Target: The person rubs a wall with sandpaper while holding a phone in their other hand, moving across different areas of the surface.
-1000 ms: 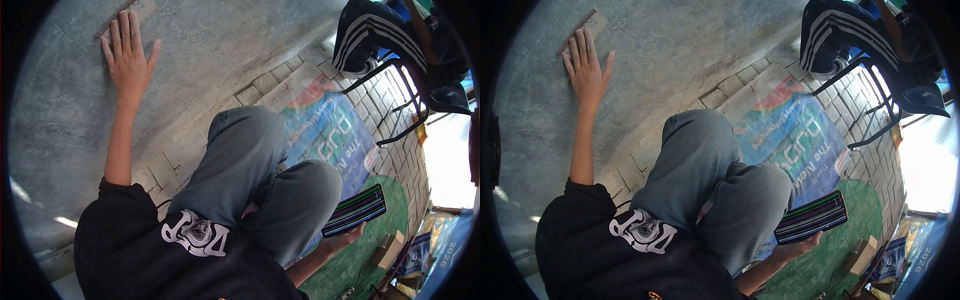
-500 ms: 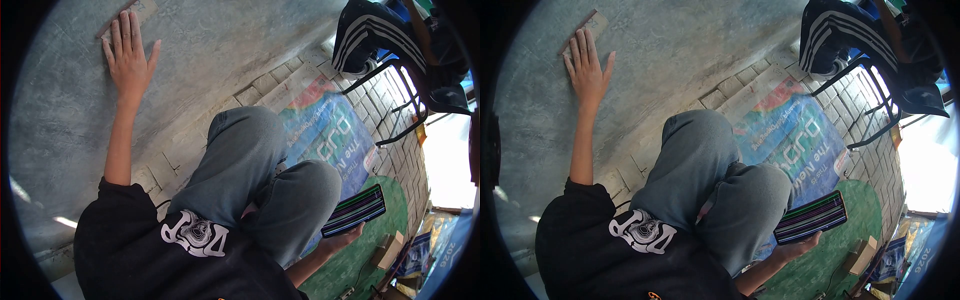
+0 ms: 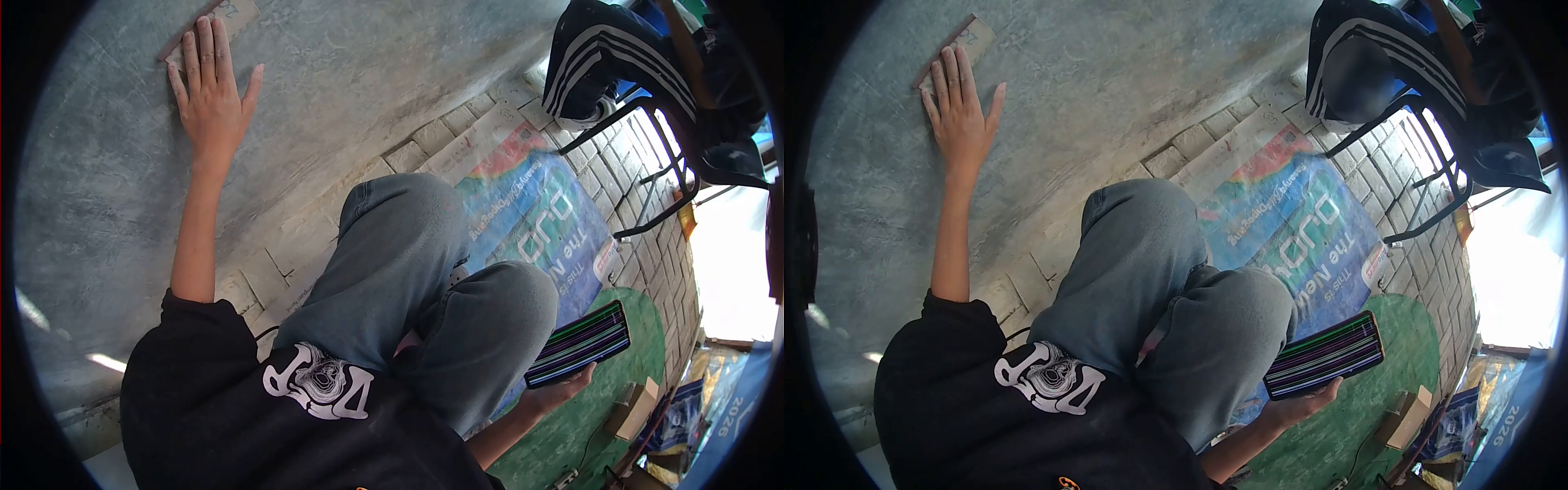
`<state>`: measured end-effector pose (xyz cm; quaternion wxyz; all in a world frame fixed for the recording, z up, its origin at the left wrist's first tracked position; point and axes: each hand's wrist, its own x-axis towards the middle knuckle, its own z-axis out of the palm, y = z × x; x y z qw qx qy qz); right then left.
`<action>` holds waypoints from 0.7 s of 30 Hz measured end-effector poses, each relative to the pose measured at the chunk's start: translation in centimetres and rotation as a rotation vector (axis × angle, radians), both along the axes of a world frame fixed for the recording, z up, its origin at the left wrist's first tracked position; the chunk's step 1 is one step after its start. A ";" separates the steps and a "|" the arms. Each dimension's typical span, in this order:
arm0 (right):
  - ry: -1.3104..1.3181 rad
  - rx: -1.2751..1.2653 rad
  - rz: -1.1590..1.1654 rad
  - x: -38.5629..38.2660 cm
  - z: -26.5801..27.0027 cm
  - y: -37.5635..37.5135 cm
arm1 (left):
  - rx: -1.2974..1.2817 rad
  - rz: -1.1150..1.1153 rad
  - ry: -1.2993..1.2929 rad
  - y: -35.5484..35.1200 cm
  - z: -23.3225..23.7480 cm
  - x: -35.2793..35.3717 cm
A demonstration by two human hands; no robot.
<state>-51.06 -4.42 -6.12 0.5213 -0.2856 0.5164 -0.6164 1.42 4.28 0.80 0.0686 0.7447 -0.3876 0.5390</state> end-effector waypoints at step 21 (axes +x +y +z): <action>-0.033 -0.053 0.030 -1.0 -1.1 -0.1 | 0.000 0.002 -0.007 0.0 0.0 0.0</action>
